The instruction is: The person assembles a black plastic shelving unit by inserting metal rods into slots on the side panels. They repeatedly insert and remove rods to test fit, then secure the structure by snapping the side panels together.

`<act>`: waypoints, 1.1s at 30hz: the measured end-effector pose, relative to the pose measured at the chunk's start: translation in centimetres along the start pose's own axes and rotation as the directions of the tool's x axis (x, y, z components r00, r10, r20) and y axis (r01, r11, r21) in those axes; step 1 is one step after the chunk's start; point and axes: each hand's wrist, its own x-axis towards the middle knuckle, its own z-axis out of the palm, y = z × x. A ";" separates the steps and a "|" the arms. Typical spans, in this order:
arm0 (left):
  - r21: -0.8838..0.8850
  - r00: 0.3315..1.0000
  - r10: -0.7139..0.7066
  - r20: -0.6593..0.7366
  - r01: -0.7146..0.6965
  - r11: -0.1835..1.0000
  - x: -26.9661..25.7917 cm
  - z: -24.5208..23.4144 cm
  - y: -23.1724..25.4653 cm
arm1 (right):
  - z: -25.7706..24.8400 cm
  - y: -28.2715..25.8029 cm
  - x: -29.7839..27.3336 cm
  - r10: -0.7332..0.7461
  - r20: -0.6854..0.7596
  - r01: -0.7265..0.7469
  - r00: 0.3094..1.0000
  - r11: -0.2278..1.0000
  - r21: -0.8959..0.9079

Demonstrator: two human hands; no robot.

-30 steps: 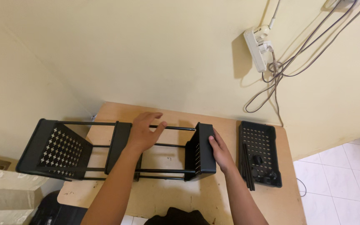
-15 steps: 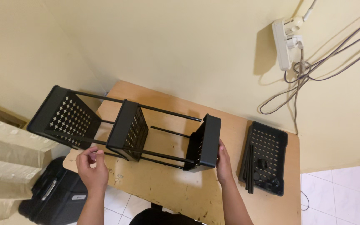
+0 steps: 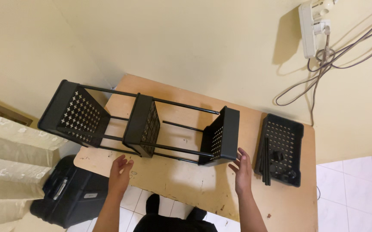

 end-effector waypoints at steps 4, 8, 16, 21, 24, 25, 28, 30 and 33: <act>0.017 0.968 0.246 0.053 -0.247 0.969 1.7 0.7 0.7 | 1.1 2.6 -3.3 0.035 -0.201 -0.038 0.979 0.999 -0.012; 0.030 0.943 0.271 0.194 -0.282 0.959 2.7 1.1 1.1 | 3.9 5.6 -6.8 0.089 -0.209 -0.099 0.974 0.994 -0.039; 0.026 0.850 0.424 0.313 -0.454 0.891 4.2 2.0 2.5 | 11.7 7.2 -10.0 0.161 -0.016 -0.162 0.987 0.987 -0.018; -0.031 0.815 0.481 0.323 -0.499 0.866 5.1 2.1 4.0 | 13.3 6.7 -11.0 0.182 0.021 -0.181 0.983 0.982 -0.053; 0.005 0.845 0.419 0.331 -0.446 0.895 5.7 2.3 5.2 | 13.2 6.7 -11.6 0.245 -0.006 -0.245 0.970 0.969 -0.037; -0.015 0.841 0.431 0.328 -0.451 0.892 5.9 2.5 5.6 | 13.0 6.7 -11.5 0.253 -0.014 -0.253 0.967 0.967 -0.041; -0.062 0.834 0.457 0.309 -0.462 0.885 6.4 2.9 6.6 | 12.4 7.0 -11.3 0.287 -0.025 -0.288 0.958 0.956 -0.046; -0.086 0.829 0.477 0.292 -0.474 0.876 6.5 3.3 7.4 | 12.1 7.1 -11.0 0.308 -0.026 -0.309 0.951 0.950 -0.040; -0.121 0.804 0.523 0.284 -0.511 0.851 6.6 3.7 8.4 | 11.7 7.0 -10.3 0.304 0.012 -0.302 0.953 0.951 -0.059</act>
